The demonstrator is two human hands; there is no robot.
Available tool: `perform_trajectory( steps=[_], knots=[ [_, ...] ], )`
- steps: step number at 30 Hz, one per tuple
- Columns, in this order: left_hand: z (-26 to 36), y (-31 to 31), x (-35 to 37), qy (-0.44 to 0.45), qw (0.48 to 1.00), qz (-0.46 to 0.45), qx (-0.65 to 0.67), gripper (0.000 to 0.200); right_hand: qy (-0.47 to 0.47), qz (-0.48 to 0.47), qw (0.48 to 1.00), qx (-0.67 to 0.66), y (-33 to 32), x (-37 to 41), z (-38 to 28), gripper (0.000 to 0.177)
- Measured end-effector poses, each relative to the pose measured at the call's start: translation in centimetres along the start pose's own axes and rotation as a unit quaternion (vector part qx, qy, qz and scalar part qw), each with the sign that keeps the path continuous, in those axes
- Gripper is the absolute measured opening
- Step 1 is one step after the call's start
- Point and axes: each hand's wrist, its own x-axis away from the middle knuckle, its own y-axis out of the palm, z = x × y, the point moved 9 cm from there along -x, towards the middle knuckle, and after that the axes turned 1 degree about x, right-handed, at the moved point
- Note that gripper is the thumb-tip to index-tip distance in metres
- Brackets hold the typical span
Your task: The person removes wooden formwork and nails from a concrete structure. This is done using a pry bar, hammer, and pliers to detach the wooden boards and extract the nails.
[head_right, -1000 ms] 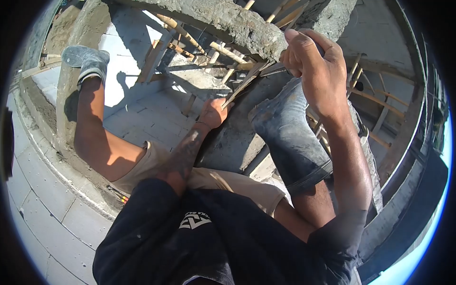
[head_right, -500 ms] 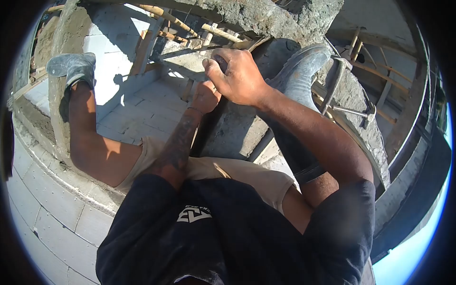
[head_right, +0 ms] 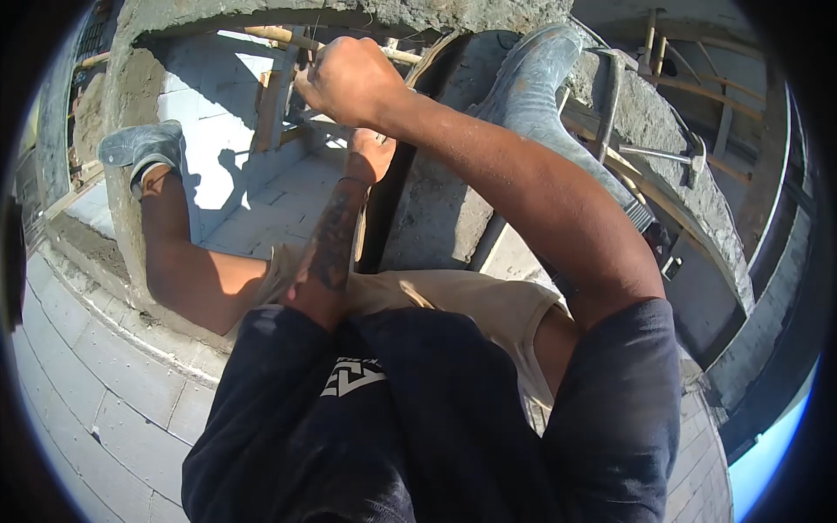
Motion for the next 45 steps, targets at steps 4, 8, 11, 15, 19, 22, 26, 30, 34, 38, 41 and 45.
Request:
perform_trajectory(
  steps=[4,8,11,15,19,22,26,30,34,38,41,45],
  knots=[
    [0.5,-0.9,2.5,-0.170,0.968,0.017,-0.184,0.032,0.029,0.017,0.999,-0.006,-0.6,1.0,-0.1,0.032],
    [-0.7,-0.9,3.1,-0.155,0.966,0.078,-0.193,0.041,0.029,0.047,0.997,0.050,1.4,-0.9,-0.3,0.033],
    [-1.0,-0.7,3.2,-0.100,0.970,0.087,-0.203,0.044,0.067,0.020,0.997,0.021,1.7,-1.1,0.1,0.034],
    [-0.8,-0.8,3.3,-0.150,0.964,0.071,-0.206,0.045,0.046,0.022,0.999,0.000,0.1,-0.3,0.1,0.033],
    [-1.6,-0.8,2.4,-0.102,0.964,0.076,-0.232,0.038,0.099,0.064,0.993,0.000,2.8,-2.6,0.5,0.033],
    [-1.6,-1.4,2.8,-0.152,0.964,0.074,-0.206,0.041,0.059,0.039,0.997,0.039,3.6,-2.6,0.7,0.038],
    [-0.3,-2.0,2.9,-0.175,0.961,0.082,-0.197,0.047,0.010,0.024,0.999,0.048,2.4,-2.2,0.4,0.035],
    [-0.7,-1.6,3.2,-0.145,0.964,0.138,-0.176,0.047,0.050,0.040,0.998,-0.016,-0.1,-1.0,2.0,0.035],
    [-0.4,-2.0,3.8,-0.127,0.963,0.166,-0.169,0.043,0.083,0.030,0.992,-0.086,0.1,1.8,3.7,0.031],
    [-1.2,-1.3,8.1,-0.207,0.951,0.163,-0.163,0.041,0.025,0.032,0.998,-0.055,0.4,4.8,2.9,0.030],
    [-2.0,-1.4,8.8,-0.181,0.949,0.174,-0.194,0.048,0.053,0.018,0.996,-0.073,1.7,6.1,3.0,0.030],
    [-1.9,-0.7,7.6,-0.182,0.956,0.132,-0.191,0.049,0.108,0.039,0.990,-0.082,2.6,6.5,5.0,0.028]
  ],
)
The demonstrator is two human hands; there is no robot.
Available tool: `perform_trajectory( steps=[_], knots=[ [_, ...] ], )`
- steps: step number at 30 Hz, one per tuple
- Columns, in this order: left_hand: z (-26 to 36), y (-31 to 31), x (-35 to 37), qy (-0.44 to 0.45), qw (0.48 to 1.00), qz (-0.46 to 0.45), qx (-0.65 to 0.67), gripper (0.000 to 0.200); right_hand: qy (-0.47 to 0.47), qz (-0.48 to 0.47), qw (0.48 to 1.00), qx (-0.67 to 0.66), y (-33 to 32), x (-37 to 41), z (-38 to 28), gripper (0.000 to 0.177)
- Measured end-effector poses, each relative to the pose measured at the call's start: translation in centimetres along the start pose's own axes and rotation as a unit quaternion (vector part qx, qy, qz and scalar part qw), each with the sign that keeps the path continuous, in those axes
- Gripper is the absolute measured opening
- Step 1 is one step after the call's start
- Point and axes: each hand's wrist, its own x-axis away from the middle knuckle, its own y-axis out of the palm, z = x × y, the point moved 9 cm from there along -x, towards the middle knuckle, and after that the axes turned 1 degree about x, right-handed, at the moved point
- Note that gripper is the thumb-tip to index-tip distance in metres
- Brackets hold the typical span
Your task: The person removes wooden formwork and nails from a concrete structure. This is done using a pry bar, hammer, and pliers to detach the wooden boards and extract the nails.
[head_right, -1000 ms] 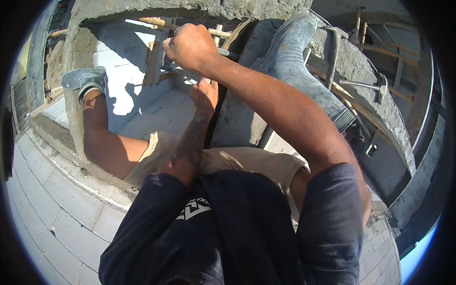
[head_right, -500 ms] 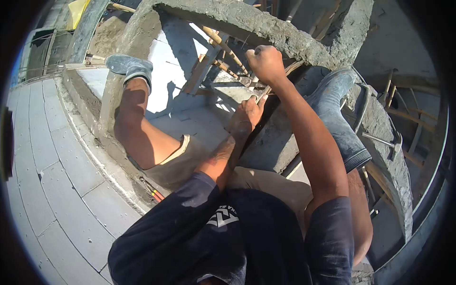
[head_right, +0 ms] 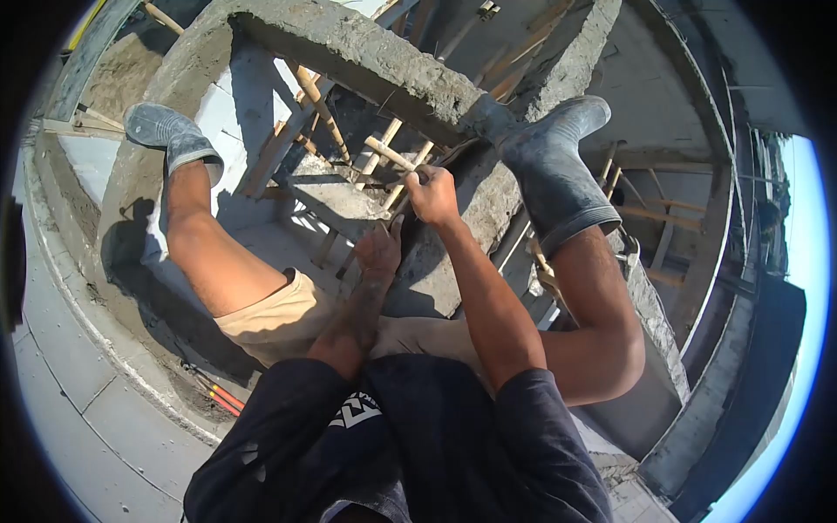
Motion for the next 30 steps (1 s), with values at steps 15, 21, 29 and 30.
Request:
perform_trajectory(
  steps=[15,21,29,30],
  knots=[
    [-1.0,-0.8,-1.2,-0.040,0.996,0.002,-0.082,0.048,-0.070,0.045,0.993,0.078,4.2,-3.3,-2.4,0.026],
    [-0.4,-1.8,-0.6,-0.018,0.999,0.022,-0.023,0.049,-0.032,-0.064,0.997,0.027,2.5,-2.5,-2.0,0.032],
    [-0.9,-1.3,-1.2,-0.041,0.998,0.010,-0.043,0.039,0.044,-0.051,0.997,-0.041,-1.6,-5.2,-1.9,0.033],
    [-0.6,-1.2,-0.5,0.002,0.998,0.058,-0.027,0.039,0.053,-0.057,0.995,-0.054,-3.2,-5.2,-2.8,0.034]
  ],
)
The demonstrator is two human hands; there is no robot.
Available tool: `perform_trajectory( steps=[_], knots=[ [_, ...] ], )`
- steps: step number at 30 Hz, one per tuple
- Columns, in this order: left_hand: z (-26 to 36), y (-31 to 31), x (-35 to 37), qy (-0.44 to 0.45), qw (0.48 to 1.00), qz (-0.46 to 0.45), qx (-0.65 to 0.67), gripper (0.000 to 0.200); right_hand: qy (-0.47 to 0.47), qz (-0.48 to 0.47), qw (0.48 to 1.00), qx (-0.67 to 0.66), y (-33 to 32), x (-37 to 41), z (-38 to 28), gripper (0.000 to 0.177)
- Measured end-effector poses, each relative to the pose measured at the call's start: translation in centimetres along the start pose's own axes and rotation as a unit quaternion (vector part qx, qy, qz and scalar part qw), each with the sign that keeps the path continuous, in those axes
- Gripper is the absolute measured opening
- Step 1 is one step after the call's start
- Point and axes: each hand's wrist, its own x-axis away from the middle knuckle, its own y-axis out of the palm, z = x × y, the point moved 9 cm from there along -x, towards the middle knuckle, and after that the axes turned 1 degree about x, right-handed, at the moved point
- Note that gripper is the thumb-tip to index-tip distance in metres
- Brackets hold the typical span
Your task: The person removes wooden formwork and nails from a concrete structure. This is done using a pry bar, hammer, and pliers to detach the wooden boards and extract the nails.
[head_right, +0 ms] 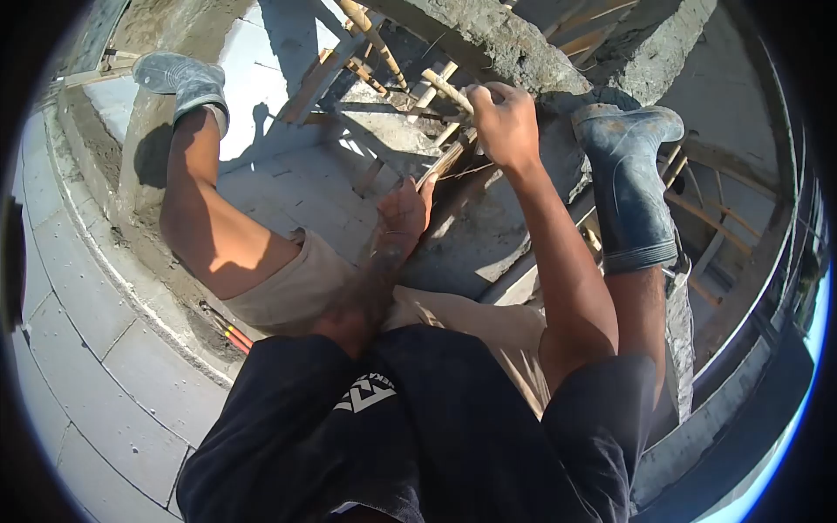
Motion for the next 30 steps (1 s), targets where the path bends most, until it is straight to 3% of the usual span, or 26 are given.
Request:
perform_trajectory(
  steps=[1,7,9,11,14,15,17,19,21,23,25,28,30],
  knots=[
    [0.7,-1.3,0.5,0.041,0.997,0.055,0.018,0.039,-0.010,0.000,1.000,-0.019,-1.0,-0.1,-0.1,0.035],
    [0.2,-1.3,-0.3,-0.044,0.996,-0.021,0.069,0.042,-0.048,-0.034,0.970,-0.238,-4.6,2.5,-0.5,0.028],
    [-0.5,0.3,0.1,-0.093,0.973,-0.143,0.154,0.050,-0.040,-0.021,0.970,-0.239,-4.9,3.6,0.3,0.029],
    [-1.9,0.4,0.2,-0.099,0.964,-0.153,0.194,0.051,-0.029,-0.014,0.969,-0.243,-4.9,4.2,0.6,0.030],
    [-4.5,-0.1,1.8,-0.110,0.904,-0.398,0.111,0.065,-0.007,-0.038,0.962,-0.272,-4.0,4.3,0.9,0.032],
    [-5.9,-0.6,0.5,-0.125,0.923,-0.355,0.074,0.061,-0.002,-0.044,0.960,-0.276,-3.4,3.9,0.8,0.032],
    [-6.2,-5.9,-3.2,-0.136,0.952,-0.209,0.179,0.068,0.008,-0.040,0.960,-0.278,-2.9,3.8,0.4,0.033],
    [-5.4,-8.2,-4.1,-0.130,0.936,-0.302,0.123,0.078,0.006,-0.070,0.954,-0.293,-1.8,3.9,-0.2,0.034],
    [-5.1,-6.8,-3.2,-0.081,0.921,-0.365,0.111,0.080,0.016,-0.094,0.949,-0.299,-0.8,4.6,-0.3,0.035],
    [-7.3,-0.1,0.1,-0.080,0.891,-0.445,0.046,0.084,0.010,-0.118,0.947,-0.299,0.3,5.5,-0.3,0.035],
    [-6.2,-1.8,2.1,-0.070,0.871,-0.485,-0.029,0.073,0.030,-0.124,0.944,-0.306,1.1,6.9,0.2,0.034],
    [-7.3,0.4,4.3,-0.037,0.834,-0.547,-0.072,0.058,0.063,-0.133,0.941,-0.305,1.8,8.8,0.1,0.035],
    [-7.1,1.8,4.4,-0.030,0.834,-0.550,-0.047,0.052,0.116,-0.135,0.935,-0.307,2.5,10.2,-0.2,0.034]
  ],
)
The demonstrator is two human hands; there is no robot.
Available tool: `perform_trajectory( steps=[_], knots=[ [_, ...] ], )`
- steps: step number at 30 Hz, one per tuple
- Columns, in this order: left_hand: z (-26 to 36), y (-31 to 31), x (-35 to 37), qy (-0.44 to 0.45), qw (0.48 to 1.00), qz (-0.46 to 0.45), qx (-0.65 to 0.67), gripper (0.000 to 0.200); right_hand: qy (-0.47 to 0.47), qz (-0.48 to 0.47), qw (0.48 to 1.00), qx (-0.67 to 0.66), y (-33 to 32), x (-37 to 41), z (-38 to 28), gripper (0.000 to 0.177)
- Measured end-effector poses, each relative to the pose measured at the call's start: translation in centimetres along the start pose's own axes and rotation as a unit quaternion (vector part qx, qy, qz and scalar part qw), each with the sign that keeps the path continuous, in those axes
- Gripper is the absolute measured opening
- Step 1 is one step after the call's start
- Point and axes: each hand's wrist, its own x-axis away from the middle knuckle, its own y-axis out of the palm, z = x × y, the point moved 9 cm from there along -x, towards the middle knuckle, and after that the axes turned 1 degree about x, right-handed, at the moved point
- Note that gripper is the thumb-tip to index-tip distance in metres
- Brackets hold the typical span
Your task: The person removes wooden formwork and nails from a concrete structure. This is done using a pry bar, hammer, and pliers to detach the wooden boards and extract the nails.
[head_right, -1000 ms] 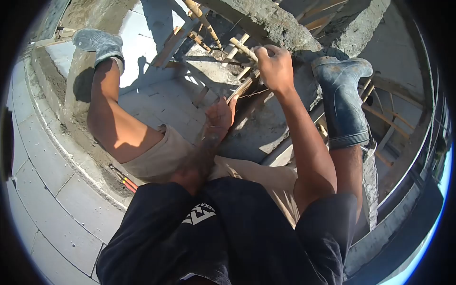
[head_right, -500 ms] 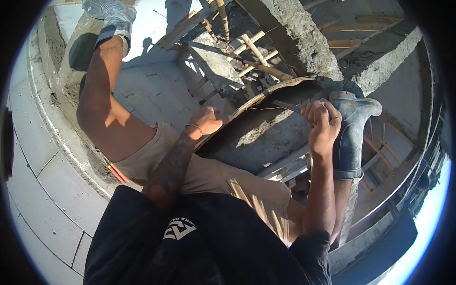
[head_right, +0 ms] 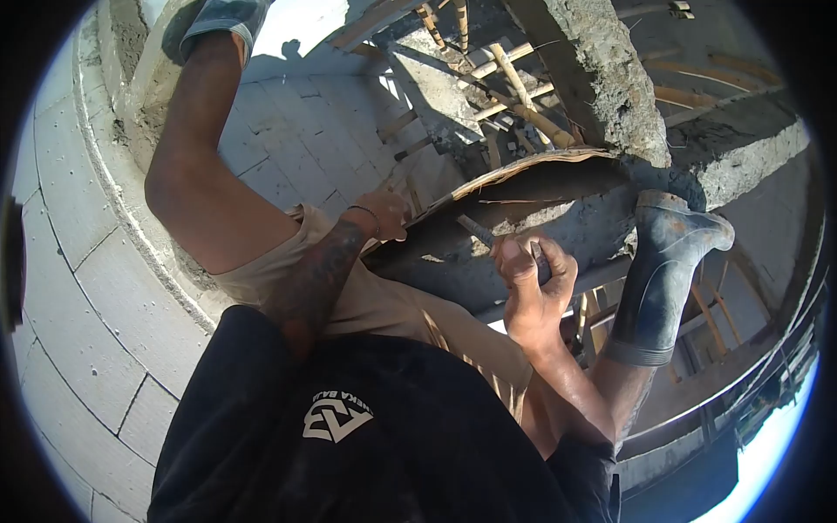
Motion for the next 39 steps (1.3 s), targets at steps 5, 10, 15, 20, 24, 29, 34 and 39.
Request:
perform_trajectory(
  steps=[5,10,15,20,24,29,34,39],
  knots=[
    [0.8,1.6,0.1,0.033,0.999,0.010,0.025,0.040,0.060,-0.039,0.994,0.081,3.6,-0.2,12.3,0.029],
    [0.4,2.4,2.2,-0.009,0.929,0.281,0.241,0.031,0.021,-0.018,0.988,0.153,5.0,0.1,13.1,0.023],
    [0.1,1.4,2.4,-0.077,0.895,0.383,0.214,0.023,-0.055,0.021,0.969,0.241,6.0,-2.3,10.6,0.028],
    [1.2,0.3,4.4,0.002,0.855,0.489,0.172,0.024,-0.043,-0.018,0.977,0.208,5.6,-2.8,11.0,0.030],
    [0.7,0.4,3.6,-0.023,0.853,0.475,0.214,0.033,0.036,0.057,0.987,0.146,2.3,-2.5,11.6,0.028],
    [-0.4,0.1,3.6,-0.188,0.845,0.443,0.233,0.049,-0.126,0.144,0.950,0.245,4.6,-5.9,8.6,0.026],
    [-0.4,-0.4,3.7,-0.183,0.853,0.430,0.233,0.054,-0.029,0.057,0.969,0.238,2.6,-4.5,9.0,0.026],
    [2.1,-4.0,2.4,0.009,0.858,0.469,0.210,0.047,-0.047,0.051,0.988,0.140,-3.0,-1.9,2.0,0.027]
  ],
)
